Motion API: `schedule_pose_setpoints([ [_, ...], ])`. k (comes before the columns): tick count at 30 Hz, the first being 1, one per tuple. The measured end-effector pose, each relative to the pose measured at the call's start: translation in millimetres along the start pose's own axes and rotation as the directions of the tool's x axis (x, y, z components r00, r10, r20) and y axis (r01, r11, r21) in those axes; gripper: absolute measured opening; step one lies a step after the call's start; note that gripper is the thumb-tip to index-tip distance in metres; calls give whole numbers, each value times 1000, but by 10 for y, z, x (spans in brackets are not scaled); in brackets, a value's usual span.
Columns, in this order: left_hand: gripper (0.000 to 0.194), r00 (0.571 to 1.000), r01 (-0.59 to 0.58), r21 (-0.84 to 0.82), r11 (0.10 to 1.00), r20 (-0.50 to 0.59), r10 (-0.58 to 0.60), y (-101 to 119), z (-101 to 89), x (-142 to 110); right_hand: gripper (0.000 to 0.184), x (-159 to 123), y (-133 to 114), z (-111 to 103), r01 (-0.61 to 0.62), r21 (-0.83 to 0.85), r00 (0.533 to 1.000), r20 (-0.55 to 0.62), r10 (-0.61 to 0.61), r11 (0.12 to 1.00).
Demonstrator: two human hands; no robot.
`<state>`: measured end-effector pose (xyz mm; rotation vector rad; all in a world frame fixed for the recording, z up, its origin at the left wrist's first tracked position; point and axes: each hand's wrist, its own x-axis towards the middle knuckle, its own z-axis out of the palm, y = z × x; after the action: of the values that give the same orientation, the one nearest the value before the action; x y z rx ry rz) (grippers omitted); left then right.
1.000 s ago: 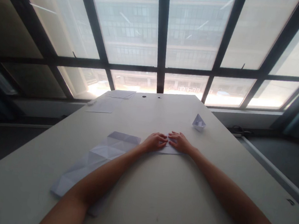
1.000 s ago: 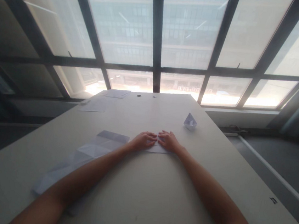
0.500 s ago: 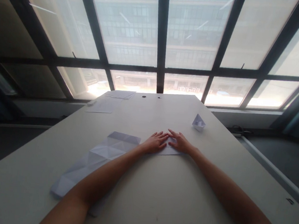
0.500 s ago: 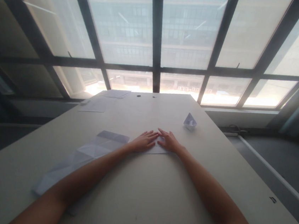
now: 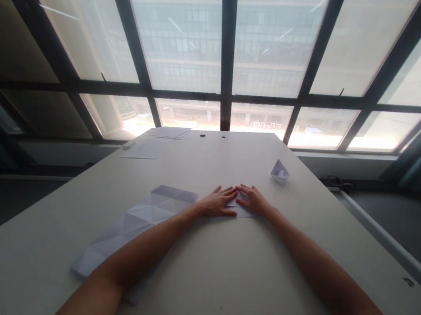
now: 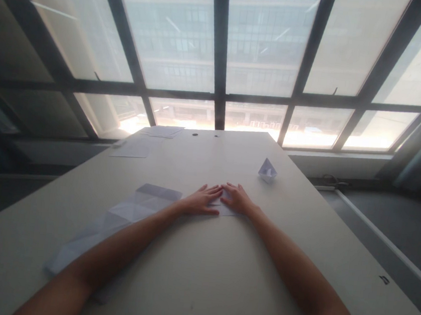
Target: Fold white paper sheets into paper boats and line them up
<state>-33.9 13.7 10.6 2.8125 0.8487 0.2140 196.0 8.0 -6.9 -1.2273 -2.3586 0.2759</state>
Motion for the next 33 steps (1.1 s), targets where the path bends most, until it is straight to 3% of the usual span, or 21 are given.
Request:
schedule_pose_setpoints([
  [4,98,999,-28,32,999,46,26,21,-23,-15,52,2,0,-3,-1,3,1000,-1,1,1000],
  [12,81,997,32,64,997,69,-36,76,18,-2,46,-5,-10,12,-29,-49,999,10,30,998],
  [16,73,999,47,64,997,-7,-46,62,53,5,40,-4,13,16,-97,-112,995,6,98,989],
  [20,53,993,31,40,999,-113,-27,5,86,54,36,1,48,9,-188,-168,982,-17,188,968],
  [24,41,993,-34,30,999,-111,38,-3,86,84,32,3,69,-2,-272,-209,962,-61,265,939],
  [26,43,994,-64,31,997,-86,67,27,71,67,32,3,73,-7,-294,-223,956,-73,285,929],
  [31,79,996,-83,37,996,-14,84,107,32,11,32,10,81,-9,-311,-236,950,-77,302,920],
  [33,81,998,-68,32,997,-6,68,117,30,11,32,10,88,-9,-308,-225,951,-93,294,924],
])
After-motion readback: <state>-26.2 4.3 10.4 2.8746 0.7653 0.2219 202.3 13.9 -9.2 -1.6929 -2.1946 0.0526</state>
